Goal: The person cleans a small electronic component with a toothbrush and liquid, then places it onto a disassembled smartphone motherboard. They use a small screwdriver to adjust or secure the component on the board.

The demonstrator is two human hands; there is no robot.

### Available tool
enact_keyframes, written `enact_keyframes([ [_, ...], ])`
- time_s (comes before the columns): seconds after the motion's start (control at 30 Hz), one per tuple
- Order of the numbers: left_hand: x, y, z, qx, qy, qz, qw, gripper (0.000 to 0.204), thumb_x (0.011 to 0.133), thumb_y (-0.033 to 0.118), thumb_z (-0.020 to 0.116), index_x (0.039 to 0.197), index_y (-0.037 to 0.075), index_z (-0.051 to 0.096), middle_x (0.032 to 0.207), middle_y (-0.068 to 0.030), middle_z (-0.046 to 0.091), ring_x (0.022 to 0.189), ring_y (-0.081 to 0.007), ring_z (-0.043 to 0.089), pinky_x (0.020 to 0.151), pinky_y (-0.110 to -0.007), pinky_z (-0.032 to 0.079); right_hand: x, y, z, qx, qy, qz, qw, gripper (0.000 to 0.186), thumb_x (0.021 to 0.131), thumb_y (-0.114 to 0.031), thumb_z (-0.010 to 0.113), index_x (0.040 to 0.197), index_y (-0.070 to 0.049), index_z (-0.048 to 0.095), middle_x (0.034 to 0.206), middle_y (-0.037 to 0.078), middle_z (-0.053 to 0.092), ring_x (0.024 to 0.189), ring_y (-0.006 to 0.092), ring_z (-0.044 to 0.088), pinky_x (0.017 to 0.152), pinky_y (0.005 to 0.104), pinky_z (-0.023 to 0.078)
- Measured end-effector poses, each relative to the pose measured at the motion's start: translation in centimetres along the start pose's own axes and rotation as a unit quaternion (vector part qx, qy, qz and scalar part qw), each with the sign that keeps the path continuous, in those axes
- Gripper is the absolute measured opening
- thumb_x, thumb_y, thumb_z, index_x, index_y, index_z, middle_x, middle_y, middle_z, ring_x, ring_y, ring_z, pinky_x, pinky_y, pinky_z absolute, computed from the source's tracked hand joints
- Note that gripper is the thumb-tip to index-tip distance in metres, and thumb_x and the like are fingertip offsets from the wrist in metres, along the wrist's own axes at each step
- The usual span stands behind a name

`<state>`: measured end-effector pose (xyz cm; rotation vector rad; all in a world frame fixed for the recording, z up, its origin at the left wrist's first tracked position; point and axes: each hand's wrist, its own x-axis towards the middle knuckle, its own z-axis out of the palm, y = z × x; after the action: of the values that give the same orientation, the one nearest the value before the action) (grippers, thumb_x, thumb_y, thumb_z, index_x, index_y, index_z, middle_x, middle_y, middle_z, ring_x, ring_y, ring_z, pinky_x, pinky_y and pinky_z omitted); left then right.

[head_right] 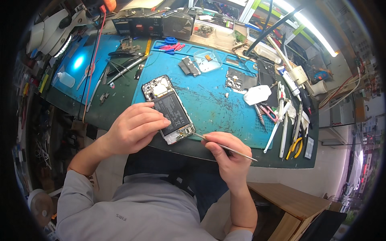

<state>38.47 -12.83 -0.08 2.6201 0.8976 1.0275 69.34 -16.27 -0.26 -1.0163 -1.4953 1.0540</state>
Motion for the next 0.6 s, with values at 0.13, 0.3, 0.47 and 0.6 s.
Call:
enact_keyframes([
  [0.13,-0.4,1.3,0.3,0.001,0.017,0.003,1.000,0.046,0.083,-0.004,0.083,0.128,0.006,0.078,0.116,-0.0064,0.075,0.109,-0.0274,0.072,0.098,-0.044,0.058,0.2,-0.4,0.8,-0.095,-0.029,-0.075,0.992,0.018,0.093,0.000,0.086,0.110,0.004,0.082,0.105,0.017,0.082,0.094,0.0244,0.079,0.080,0.0306,0.061],
  [0.3,-0.9,2.4,1.7,0.021,0.046,0.014,0.999,0.046,0.080,0.001,0.088,0.125,0.006,0.079,0.115,-0.0026,0.072,0.101,-0.0228,0.067,0.087,-0.038,0.056,0.1,0.1,1.5,-0.253,-0.057,-0.235,0.937,0.025,0.085,-0.004,0.092,0.108,-0.002,0.084,0.106,0.012,0.083,0.087,0.0240,0.080,0.073,0.0321,0.062],
  [0.47,-1.1,2.7,2.2,0.051,0.046,-0.001,0.998,0.045,0.080,0.012,0.092,0.124,0.009,0.081,0.115,-0.0002,0.071,0.099,-0.0209,0.066,0.087,-0.037,0.055,-0.1,1.3,1.6,-0.312,-0.047,-0.341,0.885,0.026,0.085,-0.013,0.093,0.109,-0.007,0.084,0.106,0.009,0.083,0.082,0.0203,0.081,0.065,0.0296,0.061],
  [0.6,-1.4,2.5,2.5,0.062,0.044,-0.002,0.997,0.046,0.080,0.015,0.092,0.125,0.011,0.081,0.116,0.0006,0.069,0.099,-0.0203,0.065,0.088,-0.036,0.055,-0.2,1.3,1.5,-0.316,-0.053,-0.339,0.885,0.027,0.085,-0.013,0.093,0.110,-0.007,0.084,0.107,0.008,0.083,0.084,0.0200,0.081,0.066,0.0295,0.061],
])
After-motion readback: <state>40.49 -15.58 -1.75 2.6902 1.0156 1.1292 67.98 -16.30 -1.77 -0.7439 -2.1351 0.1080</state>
